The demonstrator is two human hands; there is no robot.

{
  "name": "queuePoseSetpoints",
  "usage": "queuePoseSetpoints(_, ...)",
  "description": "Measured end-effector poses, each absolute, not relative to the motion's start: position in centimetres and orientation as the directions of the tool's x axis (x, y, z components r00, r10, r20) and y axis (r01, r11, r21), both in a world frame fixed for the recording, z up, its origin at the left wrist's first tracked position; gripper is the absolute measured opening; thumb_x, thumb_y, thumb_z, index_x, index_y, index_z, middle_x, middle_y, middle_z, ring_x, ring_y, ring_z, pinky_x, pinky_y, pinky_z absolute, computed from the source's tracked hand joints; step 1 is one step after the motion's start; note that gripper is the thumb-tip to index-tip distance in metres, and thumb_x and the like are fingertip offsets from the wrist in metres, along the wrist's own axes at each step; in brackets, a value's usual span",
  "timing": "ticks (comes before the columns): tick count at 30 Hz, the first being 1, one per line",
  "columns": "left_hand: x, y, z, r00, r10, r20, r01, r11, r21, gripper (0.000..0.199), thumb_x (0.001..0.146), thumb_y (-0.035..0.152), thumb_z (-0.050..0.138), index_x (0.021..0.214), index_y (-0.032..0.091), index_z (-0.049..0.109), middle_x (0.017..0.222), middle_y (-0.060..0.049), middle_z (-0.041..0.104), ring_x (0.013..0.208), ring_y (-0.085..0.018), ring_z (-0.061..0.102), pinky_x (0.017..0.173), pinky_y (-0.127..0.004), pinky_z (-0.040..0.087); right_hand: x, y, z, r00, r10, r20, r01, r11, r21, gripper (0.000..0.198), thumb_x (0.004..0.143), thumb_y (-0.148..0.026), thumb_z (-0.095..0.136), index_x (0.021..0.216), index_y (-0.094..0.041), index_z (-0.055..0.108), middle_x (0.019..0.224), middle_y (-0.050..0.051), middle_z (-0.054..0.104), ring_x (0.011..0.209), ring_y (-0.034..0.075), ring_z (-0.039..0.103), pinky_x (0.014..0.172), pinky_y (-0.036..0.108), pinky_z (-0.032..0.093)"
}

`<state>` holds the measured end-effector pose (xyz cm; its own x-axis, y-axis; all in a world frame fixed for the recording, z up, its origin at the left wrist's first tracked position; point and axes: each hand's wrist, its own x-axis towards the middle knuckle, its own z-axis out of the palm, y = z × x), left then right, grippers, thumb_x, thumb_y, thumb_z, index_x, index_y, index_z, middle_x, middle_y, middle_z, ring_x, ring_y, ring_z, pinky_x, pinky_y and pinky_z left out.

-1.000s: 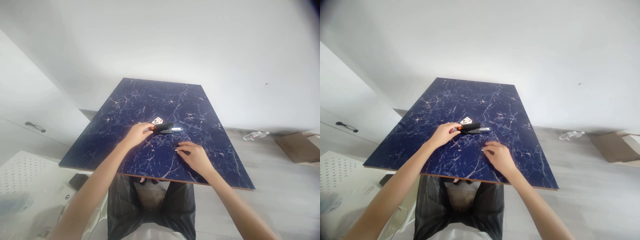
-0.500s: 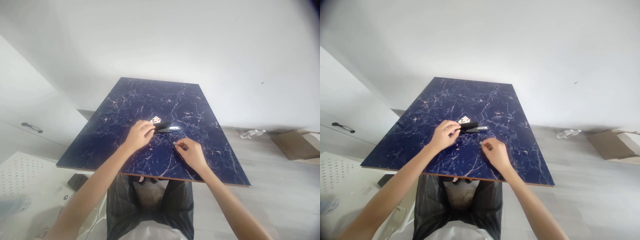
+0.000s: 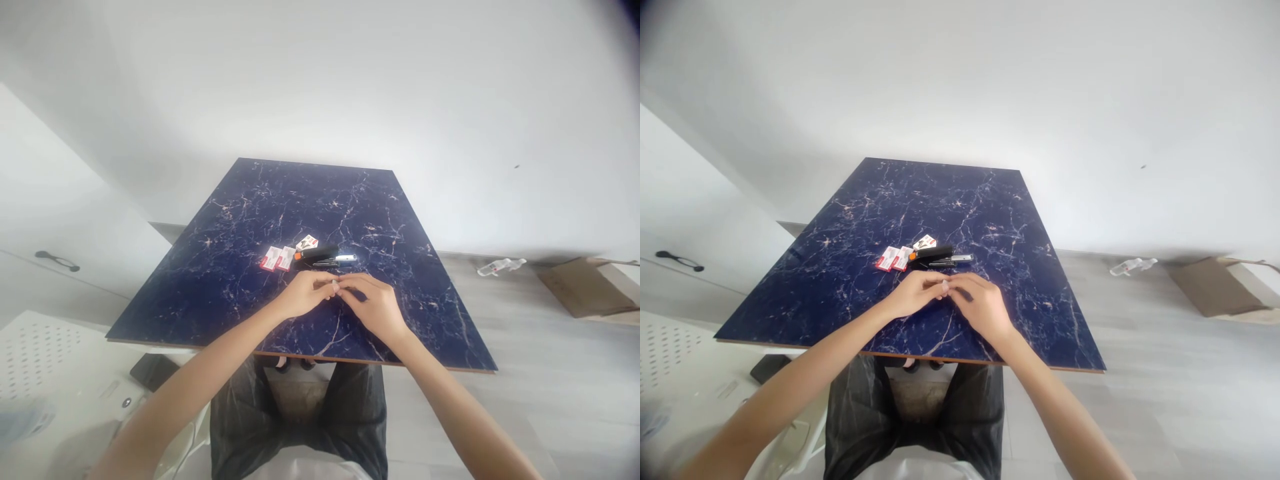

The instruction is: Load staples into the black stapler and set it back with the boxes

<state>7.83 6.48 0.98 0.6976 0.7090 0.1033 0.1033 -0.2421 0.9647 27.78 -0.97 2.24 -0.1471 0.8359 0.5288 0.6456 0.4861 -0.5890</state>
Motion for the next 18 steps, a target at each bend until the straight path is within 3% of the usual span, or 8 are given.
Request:
queuePoseSetpoints(5, 8.1, 6.64, 0.64, 0.695, 0.715, 0.078, 0.071, -0.176, 0.982, 0.036, 0.098, 0.046, 0.064, 0.116, 0.016, 0.076, 0.095, -0.007, 0.076, 0.083, -0.019, 0.07, 0.081, -0.031, 0.056, 28.06, -0.55, 2.26, -0.095, 0.855, 0.51, 0.668, 0.434, -0.604, 0.013, 0.094, -0.021, 0.067, 0.092, -0.027, 0.079, 0.115, 0.005, 0.077, 0.103, 0.024, 0.075, 0.093, 0.039, 0.062)
queuePoseSetpoints(11, 8.18, 6.63, 0.38, 0.655, 0.749, 0.095, 0.095, -0.206, 0.974, 0.04, 0.099, 0.047, 0.062, 0.123, 0.017, 0.074, 0.093, -0.007, 0.075, 0.081, -0.019, 0.068, 0.078, -0.031, 0.055, 28.02, -0.06, 2.1, -0.017, 0.907, 0.42, 0.655, 0.327, -0.681, 0.009, 0.092, -0.024, 0.07, 0.096, -0.027, 0.078, 0.103, 0.003, 0.08, 0.091, 0.023, 0.077, 0.089, 0.037, 0.062)
queuePoseSetpoints(18, 8.19, 6.24, 1.09, 0.562, 0.775, 0.288, 0.21, -0.471, 0.857, 0.029, 0.099, 0.04, 0.064, 0.119, 0.023, 0.076, 0.099, -0.005, 0.071, 0.081, -0.016, 0.066, 0.077, -0.03, 0.053, 27.77, -0.29, 1.61, 0.019, 0.94, 0.341, 0.637, 0.252, -0.729, 0.01, 0.093, -0.032, 0.07, 0.097, -0.026, 0.077, 0.095, 0.002, 0.08, 0.079, 0.021, 0.074, 0.078, 0.035, 0.061)
